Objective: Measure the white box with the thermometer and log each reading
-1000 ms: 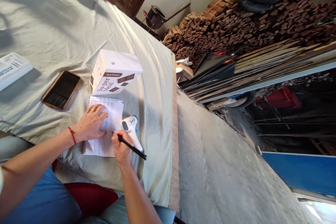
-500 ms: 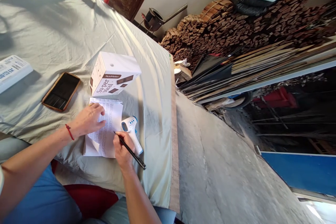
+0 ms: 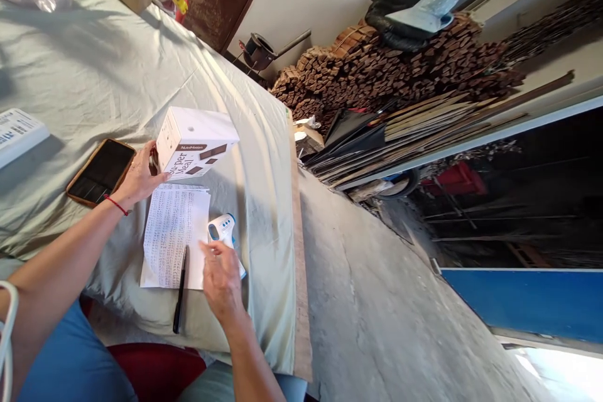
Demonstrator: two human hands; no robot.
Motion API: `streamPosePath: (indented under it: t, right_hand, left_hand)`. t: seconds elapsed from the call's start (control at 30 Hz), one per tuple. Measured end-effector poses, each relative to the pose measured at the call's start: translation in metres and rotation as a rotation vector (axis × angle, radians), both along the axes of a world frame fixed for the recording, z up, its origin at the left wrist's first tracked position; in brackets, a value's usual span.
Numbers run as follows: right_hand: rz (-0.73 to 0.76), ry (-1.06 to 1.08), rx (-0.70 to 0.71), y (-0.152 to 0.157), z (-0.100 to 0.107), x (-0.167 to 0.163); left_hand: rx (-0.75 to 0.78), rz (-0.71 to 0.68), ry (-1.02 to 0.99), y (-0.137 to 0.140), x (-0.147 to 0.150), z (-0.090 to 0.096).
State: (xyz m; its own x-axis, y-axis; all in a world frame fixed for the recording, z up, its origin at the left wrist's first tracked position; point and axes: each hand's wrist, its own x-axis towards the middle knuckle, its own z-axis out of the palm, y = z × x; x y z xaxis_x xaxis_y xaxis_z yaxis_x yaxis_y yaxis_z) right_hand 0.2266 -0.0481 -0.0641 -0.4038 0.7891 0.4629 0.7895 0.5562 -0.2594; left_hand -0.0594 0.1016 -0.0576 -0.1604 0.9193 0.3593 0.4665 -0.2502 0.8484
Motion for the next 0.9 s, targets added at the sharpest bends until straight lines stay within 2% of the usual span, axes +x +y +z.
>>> streamPosePath:
  t: [0.07, 0.13, 0.23, 0.3, 0.4, 0.5, 0.63, 0.77, 0.9]
  right_hand:
    - [-0.257, 0.065, 0.01, 0.008, -0.005, 0.016]
    - [-0.417, 0.095, -0.064, 0.015, -0.01, 0.03]
    - [-0.446, 0.19, -0.239, 0.023, -0.013, 0.038]
    - [-0.449, 0.318, -0.337, 0.025, -0.008, 0.034]
    - [-0.403, 0.583, -0.446, 0.025, 0.012, 0.018]
    - [-0.243, 0.858, -0.504, 0.028, 0.038, -0.002]
    - [-0.015, 1.13, -0.543, 0.042, 0.067, -0.031]
    - [0.007, 1.295, -0.568, 0.061, 0.074, -0.056]
    - [-0.001, 1.389, -0.632, 0.075, 0.071, -0.069]
  left_hand:
    - [-0.033, 0.012, 0.036, -0.003, 0.001, 0.004]
    - [-0.058, 0.042, 0.052, -0.007, 0.003, 0.009]
    - [-0.047, 0.09, 0.05, -0.013, 0.005, 0.018]
    - [-0.035, 0.108, 0.032, -0.016, 0.006, 0.025]
    - [-0.041, 0.09, -0.049, -0.023, 0.008, 0.035]
    - [-0.102, 0.031, -0.197, -0.035, 0.009, 0.045]
    - [-0.267, -0.088, -0.407, -0.05, 0.012, 0.053]
    - [-0.4, -0.235, -0.542, -0.058, 0.015, 0.056]
    - [-0.461, -0.362, -0.55, -0.059, 0.015, 0.057]
